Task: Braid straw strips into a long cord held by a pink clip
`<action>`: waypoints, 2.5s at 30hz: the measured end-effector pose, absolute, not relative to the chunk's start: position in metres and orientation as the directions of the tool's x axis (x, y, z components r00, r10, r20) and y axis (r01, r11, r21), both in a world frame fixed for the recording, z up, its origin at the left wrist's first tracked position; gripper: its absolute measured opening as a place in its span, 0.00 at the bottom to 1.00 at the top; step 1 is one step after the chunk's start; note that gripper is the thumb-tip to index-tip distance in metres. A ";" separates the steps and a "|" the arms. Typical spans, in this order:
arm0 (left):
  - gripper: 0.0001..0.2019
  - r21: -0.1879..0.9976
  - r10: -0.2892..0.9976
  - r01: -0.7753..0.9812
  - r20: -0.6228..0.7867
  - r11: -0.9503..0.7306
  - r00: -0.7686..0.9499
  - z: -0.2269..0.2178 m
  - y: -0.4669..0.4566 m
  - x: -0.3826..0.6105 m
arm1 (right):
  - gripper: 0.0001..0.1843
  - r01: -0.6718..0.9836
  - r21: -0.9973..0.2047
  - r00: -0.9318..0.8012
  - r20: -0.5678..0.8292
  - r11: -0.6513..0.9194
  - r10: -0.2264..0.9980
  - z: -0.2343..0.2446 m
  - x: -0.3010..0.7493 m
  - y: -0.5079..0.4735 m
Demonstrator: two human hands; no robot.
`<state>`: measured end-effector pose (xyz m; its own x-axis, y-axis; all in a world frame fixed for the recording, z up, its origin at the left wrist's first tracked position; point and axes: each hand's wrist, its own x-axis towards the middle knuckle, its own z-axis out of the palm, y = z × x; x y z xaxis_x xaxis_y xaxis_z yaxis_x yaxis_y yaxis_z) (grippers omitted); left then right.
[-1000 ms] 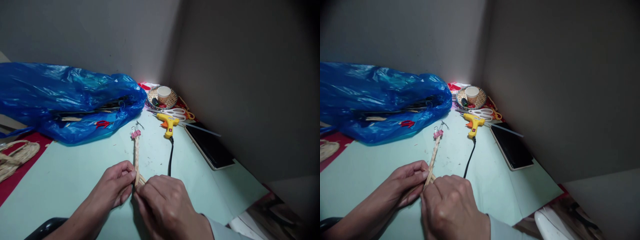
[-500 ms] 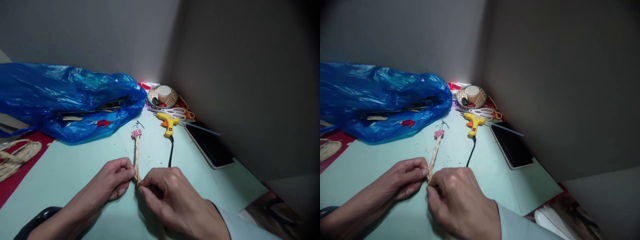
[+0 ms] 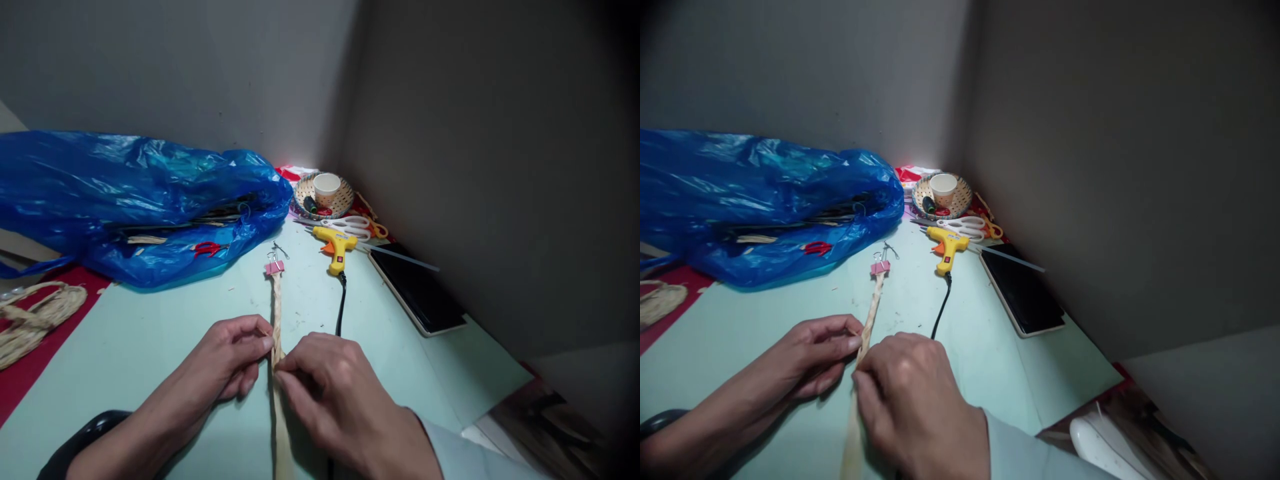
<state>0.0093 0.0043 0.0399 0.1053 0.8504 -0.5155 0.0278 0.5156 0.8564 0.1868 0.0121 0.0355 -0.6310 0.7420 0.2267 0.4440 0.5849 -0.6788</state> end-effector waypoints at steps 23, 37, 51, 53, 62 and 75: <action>0.11 0.938 0.957 0.192 -0.282 0.290 -0.068 0.033 -0.010 0.026 | 0.12 0.361 -0.876 -0.615 0.035 0.321 0.787 0.054 0.190 0.029; 0.13 0.925 0.961 0.263 -0.254 0.273 -0.107 0.039 -0.013 0.027 | 0.19 0.193 -0.971 -0.792 -0.241 -0.144 0.561 0.043 0.173 0.059; 0.12 0.815 0.976 0.538 -0.204 0.214 -0.080 0.046 -0.013 0.017 | 0.06 0.358 -0.879 -0.737 -0.059 0.316 0.673 0.049 0.180 0.054; 0.12 0.812 0.975 0.541 -0.209 0.219 -0.081 0.045 -0.012 0.017 | 0.06 0.347 -0.895 -0.729 -0.070 0.280 0.681 0.049 0.181 0.052; 0.14 0.897 0.956 0.329 -0.282 0.295 -0.088 0.039 -0.010 0.017 | 0.06 0.292 -0.953 -0.728 -0.171 0.075 0.664 0.044 0.177 0.052; 0.14 0.908 0.958 0.307 -0.279 0.286 -0.068 0.033 -0.010 0.008 | 0.10 0.227 -0.971 -0.694 -0.219 -0.080 0.686 0.035 0.170 0.052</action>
